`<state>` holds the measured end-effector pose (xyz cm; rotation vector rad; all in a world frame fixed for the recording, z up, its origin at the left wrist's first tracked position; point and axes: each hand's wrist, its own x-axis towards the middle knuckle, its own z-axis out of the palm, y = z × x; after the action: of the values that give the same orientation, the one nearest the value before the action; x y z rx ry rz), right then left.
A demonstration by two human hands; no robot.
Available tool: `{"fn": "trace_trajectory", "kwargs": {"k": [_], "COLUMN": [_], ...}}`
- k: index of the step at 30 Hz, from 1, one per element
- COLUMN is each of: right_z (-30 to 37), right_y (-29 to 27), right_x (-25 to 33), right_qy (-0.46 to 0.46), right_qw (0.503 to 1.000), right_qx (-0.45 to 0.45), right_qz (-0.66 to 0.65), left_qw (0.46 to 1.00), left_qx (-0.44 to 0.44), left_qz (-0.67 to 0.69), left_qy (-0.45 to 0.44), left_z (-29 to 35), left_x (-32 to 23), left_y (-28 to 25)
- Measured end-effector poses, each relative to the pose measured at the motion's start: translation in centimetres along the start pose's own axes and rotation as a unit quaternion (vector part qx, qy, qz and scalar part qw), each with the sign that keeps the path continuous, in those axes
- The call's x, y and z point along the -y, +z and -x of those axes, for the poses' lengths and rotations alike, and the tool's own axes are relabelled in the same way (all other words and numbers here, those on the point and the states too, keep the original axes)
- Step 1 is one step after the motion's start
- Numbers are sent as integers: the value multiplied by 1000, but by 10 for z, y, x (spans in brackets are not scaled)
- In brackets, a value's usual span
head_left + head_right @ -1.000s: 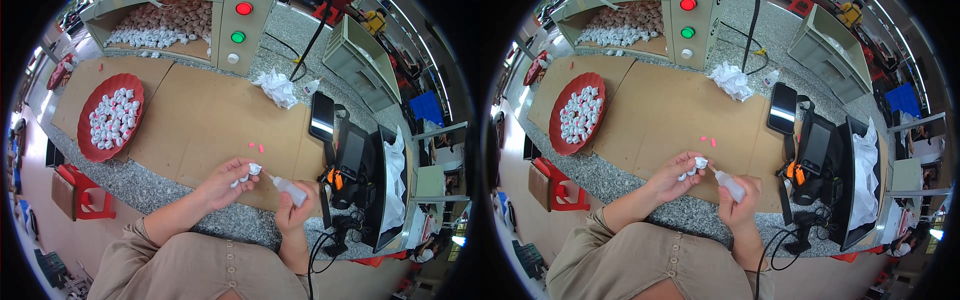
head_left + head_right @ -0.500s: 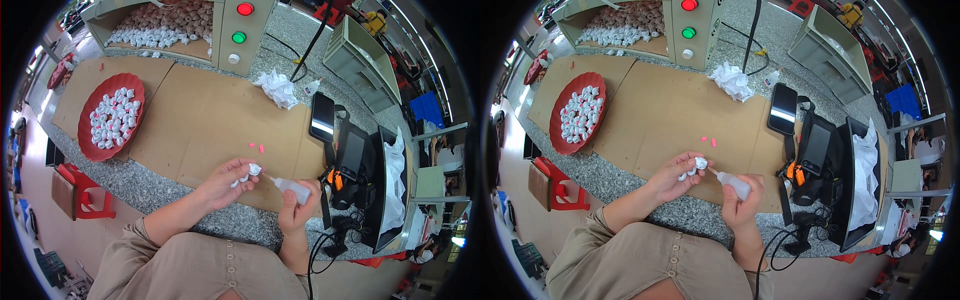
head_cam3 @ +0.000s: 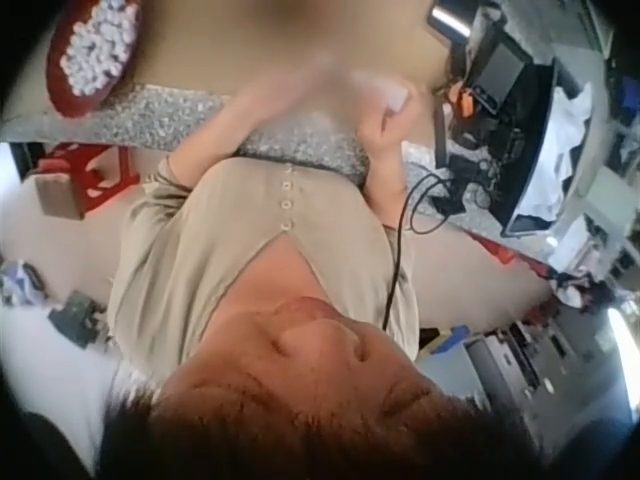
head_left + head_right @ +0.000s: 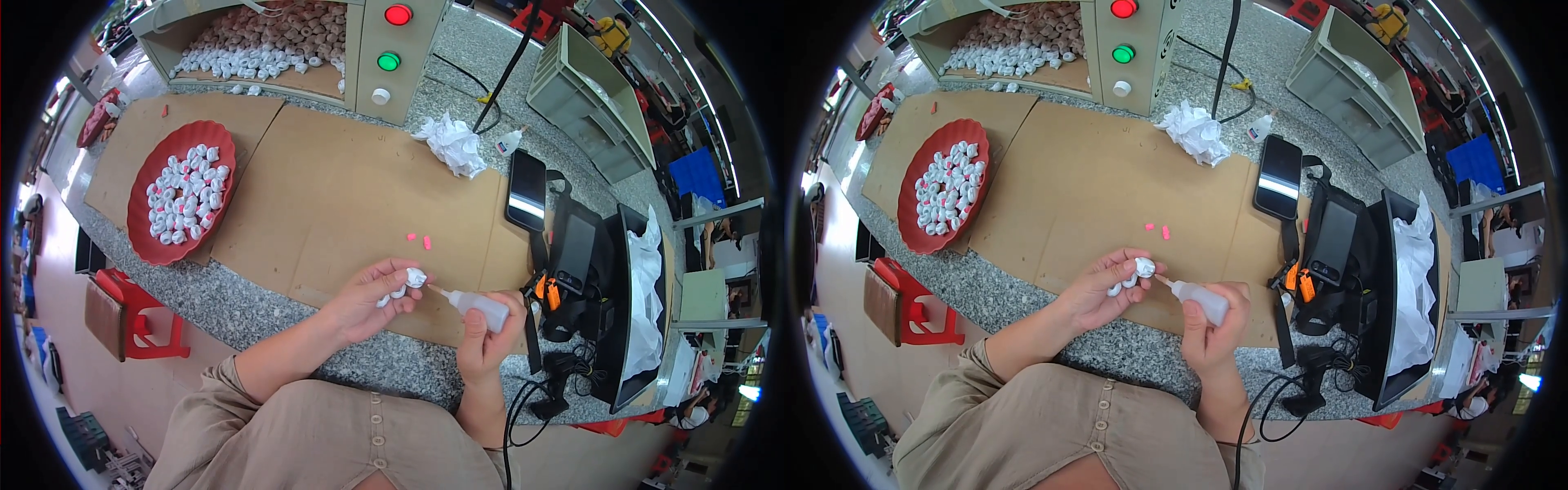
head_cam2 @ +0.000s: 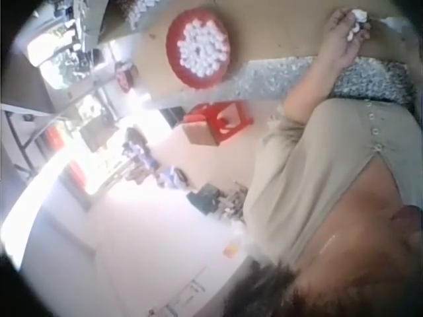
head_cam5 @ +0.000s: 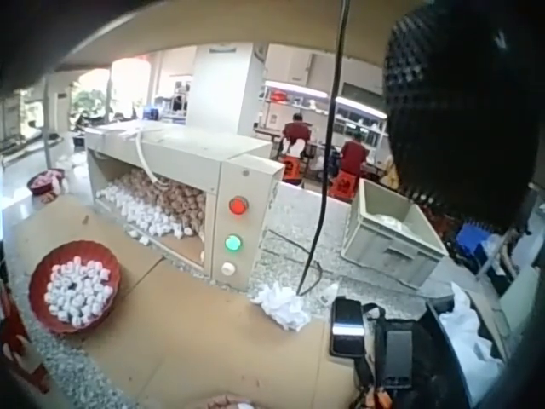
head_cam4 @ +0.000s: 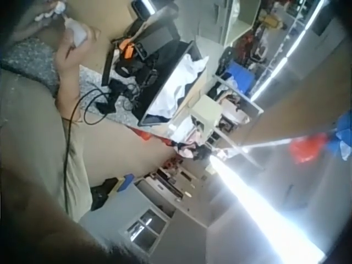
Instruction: The person picks up white and pink plastic components, applies glue to the white part from a squeeze bottle, and joins them together. After repeating this assembly process, the person hands the tray of finished items to another worker.
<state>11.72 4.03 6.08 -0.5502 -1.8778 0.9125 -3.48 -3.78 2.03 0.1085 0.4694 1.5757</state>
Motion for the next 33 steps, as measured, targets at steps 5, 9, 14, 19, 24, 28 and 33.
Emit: {"fn": "trace_trajectory", "kwargs": {"k": [5,9,14,19,24,28,33], "right_z": [2,3,0,-2,0,5,-6], "right_y": [2,-1,0,-2,-2,-3,5], "right_x": [-1,-2,0,1,2,2,9], "right_qy": [16,23,7,-24,-76,-33,192], "right_qw": [1000,1000,1000,999,995,999,932], "right_qx": [-3,2,-8,-2,5,-21,-121], "right_qz": [-16,-7,-2,28,58,-5,-282], "left_qw": [1000,1000,1000,1000,1000,1000,1000], "left_qx": [6,7,4,5,4,3,-8], "left_qz": [0,2,7,17,22,26,16], "left_qy": [1,3,2,-2,-9,-13,-7], "left_z": [0,0,1,2,2,1,2], "left_x": [2,1,0,0,0,0,0], "left_y": [-2,-1,0,1,0,-1,0]}}
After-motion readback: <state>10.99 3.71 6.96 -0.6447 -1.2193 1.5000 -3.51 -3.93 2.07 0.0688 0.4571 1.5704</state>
